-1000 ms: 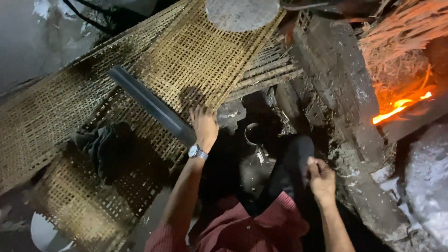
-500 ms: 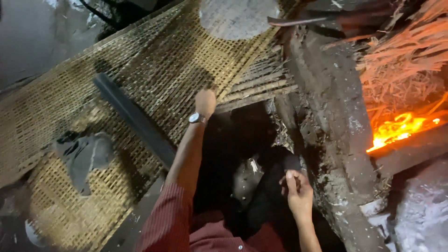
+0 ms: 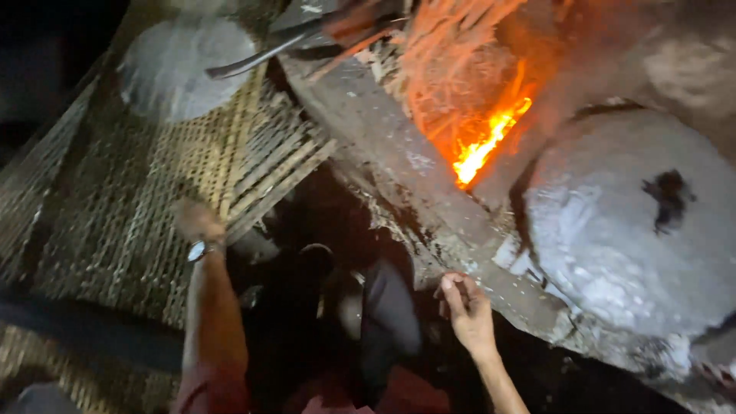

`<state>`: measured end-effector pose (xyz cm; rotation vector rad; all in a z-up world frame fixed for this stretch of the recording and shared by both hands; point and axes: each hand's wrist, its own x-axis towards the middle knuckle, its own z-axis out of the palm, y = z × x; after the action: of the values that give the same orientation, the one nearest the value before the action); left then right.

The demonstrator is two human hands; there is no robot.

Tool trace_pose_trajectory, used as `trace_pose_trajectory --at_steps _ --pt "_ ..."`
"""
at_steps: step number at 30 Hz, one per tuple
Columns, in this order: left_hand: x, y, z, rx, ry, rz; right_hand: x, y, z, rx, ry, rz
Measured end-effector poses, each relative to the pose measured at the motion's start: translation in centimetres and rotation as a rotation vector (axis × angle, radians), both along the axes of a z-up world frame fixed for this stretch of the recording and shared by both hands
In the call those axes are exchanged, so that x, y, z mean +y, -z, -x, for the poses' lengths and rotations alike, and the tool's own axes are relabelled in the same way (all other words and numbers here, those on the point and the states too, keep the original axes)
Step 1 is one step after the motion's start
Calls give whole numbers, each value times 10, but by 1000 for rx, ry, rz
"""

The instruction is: The person stirs a white batter in a green basin, then pours it onto a hot griddle over a wood fire. They use a cylindrical metal roller to spread the batter into a thin, round crepe. The person then lifts the crepe and places it on a woven mat to cool.

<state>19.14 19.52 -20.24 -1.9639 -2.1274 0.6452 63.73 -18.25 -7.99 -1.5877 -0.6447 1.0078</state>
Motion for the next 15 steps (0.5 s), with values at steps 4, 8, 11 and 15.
trace_pose_trajectory --at_steps 4,8,11,15 --pt "5 10 -9 -142 25 -288 -36 -2 -41 -21 150 -26" --pt "-103 -99 -155 -650 433 -713 -65 -39 -68 -122 283 97" --pt "-183 -90 -236 -828 591 -459 -82 -38 -83 -142 452 100" --pt "-274 -85 -322 -1018 848 -245 -111 -56 -86 -169 570 69"
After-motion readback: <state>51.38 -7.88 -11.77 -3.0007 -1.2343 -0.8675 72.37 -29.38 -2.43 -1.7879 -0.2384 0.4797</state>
